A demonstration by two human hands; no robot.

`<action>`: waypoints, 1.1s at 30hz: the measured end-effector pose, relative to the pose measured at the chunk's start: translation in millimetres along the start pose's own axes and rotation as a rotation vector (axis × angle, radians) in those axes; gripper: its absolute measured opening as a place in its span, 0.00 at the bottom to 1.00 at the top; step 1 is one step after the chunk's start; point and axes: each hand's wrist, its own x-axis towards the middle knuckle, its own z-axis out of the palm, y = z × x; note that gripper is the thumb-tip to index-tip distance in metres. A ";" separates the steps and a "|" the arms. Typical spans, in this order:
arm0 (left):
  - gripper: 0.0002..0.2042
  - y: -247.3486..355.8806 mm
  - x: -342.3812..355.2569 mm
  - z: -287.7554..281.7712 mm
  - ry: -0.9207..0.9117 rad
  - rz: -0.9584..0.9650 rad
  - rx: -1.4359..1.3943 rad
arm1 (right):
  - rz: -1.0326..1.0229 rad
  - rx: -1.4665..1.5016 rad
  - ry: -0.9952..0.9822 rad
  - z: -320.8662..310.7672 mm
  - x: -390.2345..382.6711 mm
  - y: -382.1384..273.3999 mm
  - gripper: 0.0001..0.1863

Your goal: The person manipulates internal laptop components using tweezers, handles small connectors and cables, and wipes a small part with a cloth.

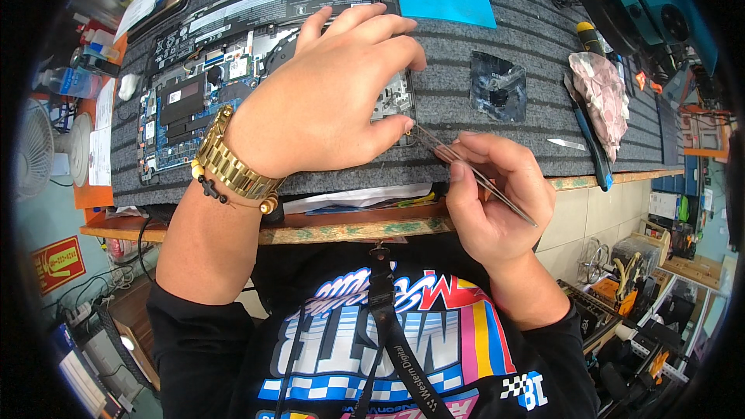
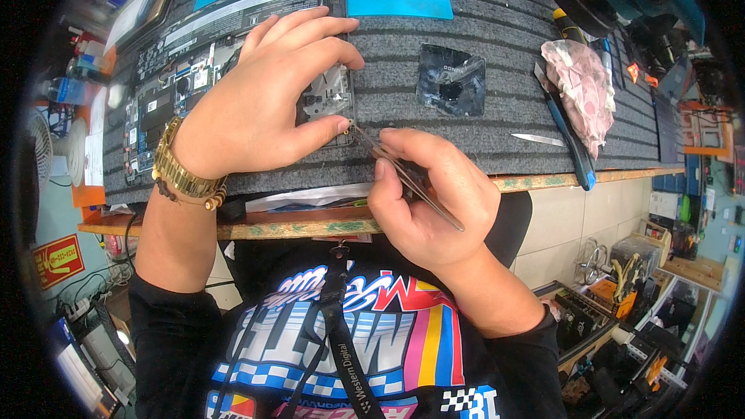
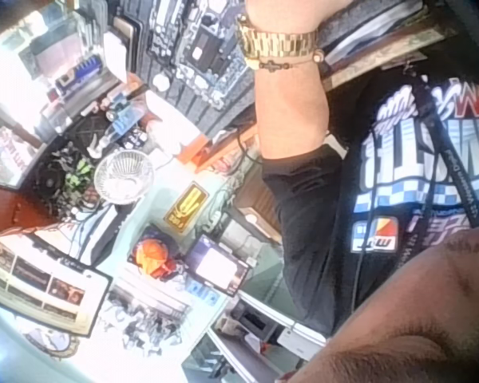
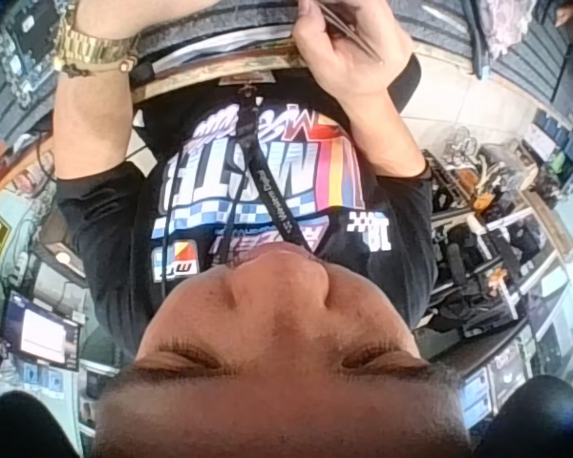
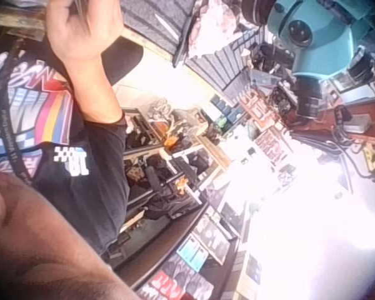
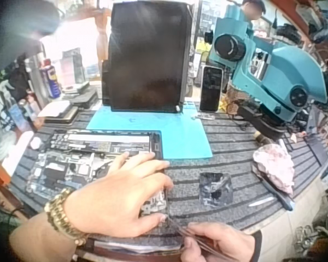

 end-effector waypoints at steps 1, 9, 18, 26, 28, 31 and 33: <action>0.25 -0.3 -0.3 0.0 0.000 -0.001 0.001 | 0.008 0.002 0.001 0.2 -0.3 0.3 0.15; 0.21 -1.7 0.1 -3.3 -0.021 -0.032 -0.052 | 0.169 0.227 -0.028 -6.4 1.0 3.0 0.15; 0.14 -4.7 3.8 -26.5 0.082 -0.097 -0.005 | 0.318 0.450 -0.079 -21.1 4.2 9.5 0.12; 0.10 -4.6 4.3 -35.0 0.062 -0.157 -0.058 | 0.227 0.257 -0.150 -24.6 12.9 10.2 0.06; 0.10 -2.7 4.9 -34.1 0.064 -0.176 -0.078 | 0.209 0.249 -0.148 -23.4 15.3 11.1 0.06; 0.09 -2.6 5.4 -34.5 0.029 -0.163 -0.083 | 0.145 0.203 -0.182 -22.7 18.2 9.9 0.06; 0.08 -2.8 6.1 -33.9 0.024 -0.172 -0.070 | 0.139 0.206 -0.191 -22.2 18.8 11.1 0.06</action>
